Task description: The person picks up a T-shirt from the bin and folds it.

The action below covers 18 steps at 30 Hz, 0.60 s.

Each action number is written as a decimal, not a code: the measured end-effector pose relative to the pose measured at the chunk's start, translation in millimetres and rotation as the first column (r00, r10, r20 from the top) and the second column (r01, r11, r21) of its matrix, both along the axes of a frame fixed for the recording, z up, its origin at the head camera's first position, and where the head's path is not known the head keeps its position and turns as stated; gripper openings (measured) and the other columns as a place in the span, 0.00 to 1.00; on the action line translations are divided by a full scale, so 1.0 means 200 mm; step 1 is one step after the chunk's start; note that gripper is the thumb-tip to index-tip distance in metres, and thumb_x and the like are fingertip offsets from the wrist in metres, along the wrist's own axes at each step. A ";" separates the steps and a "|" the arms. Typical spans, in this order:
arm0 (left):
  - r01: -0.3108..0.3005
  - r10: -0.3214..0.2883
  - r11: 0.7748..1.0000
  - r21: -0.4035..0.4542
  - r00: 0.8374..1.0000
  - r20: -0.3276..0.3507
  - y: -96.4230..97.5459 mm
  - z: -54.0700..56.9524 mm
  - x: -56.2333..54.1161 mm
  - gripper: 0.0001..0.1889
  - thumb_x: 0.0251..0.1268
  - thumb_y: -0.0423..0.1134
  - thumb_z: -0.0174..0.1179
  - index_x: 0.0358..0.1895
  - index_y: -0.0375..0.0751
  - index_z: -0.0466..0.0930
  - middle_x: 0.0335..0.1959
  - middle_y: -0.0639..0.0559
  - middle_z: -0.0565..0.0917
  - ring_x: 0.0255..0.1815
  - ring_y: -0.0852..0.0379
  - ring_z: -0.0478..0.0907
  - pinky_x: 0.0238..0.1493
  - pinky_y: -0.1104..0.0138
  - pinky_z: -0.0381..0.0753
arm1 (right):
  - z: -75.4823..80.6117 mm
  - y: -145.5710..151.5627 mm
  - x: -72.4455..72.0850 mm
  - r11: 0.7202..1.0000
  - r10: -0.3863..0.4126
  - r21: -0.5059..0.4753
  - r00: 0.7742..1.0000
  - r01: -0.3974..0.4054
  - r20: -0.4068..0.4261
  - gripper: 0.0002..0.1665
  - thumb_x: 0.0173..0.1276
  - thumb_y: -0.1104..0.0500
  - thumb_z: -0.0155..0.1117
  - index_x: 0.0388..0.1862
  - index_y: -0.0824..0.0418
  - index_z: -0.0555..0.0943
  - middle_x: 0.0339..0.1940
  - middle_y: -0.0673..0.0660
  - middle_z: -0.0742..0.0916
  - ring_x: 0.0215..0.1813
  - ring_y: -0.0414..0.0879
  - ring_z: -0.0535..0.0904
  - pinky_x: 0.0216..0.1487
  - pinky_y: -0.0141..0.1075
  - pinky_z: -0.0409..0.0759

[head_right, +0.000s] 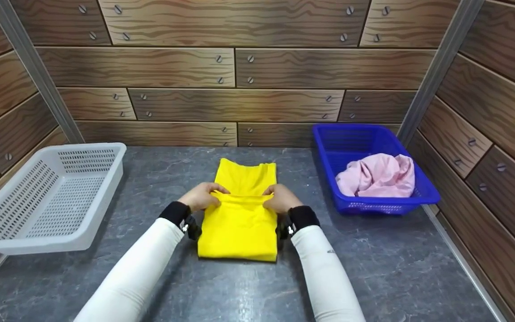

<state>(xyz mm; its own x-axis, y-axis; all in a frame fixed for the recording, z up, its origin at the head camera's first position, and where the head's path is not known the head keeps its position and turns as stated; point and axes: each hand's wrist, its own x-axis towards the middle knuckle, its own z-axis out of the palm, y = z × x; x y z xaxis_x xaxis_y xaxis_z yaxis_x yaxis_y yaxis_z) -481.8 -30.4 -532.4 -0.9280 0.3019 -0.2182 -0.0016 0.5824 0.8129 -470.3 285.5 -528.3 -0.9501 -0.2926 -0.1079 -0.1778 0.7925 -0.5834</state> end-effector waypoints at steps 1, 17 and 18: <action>-0.021 0.021 1.000 -0.003 1.000 -0.013 0.00 -0.06 -0.04 0.25 0.70 0.26 0.65 0.67 0.46 0.94 0.78 0.41 0.87 0.56 0.50 0.82 0.54 0.62 0.84 | -0.09 0.02 -0.05 1.000 -0.018 -0.001 1.000 0.018 -0.016 0.21 0.76 0.55 0.77 0.61 0.65 0.91 0.62 0.69 0.93 0.54 0.54 0.87 0.59 0.43 0.86; -0.255 0.175 0.909 0.330 0.951 0.254 -0.17 0.05 0.50 0.23 0.92 0.34 0.56 0.82 0.47 0.77 0.63 0.37 0.89 0.32 0.57 0.86 0.39 0.66 0.87 | 0.00 -0.01 0.57 0.890 -0.196 -0.333 0.920 0.312 0.338 0.17 0.85 0.54 0.72 0.53 0.66 0.76 0.33 0.51 0.82 0.25 0.37 0.75 0.29 0.29 0.77; -0.237 0.153 0.912 0.335 0.953 0.260 -0.19 0.07 0.55 0.21 0.92 0.34 0.57 0.79 0.47 0.79 0.62 0.38 0.89 0.32 0.57 0.85 0.38 0.66 0.87 | -0.04 0.02 0.57 0.899 -0.159 -0.339 0.928 0.277 0.336 0.16 0.84 0.54 0.74 0.49 0.62 0.77 0.30 0.51 0.83 0.24 0.37 0.75 0.28 0.29 0.76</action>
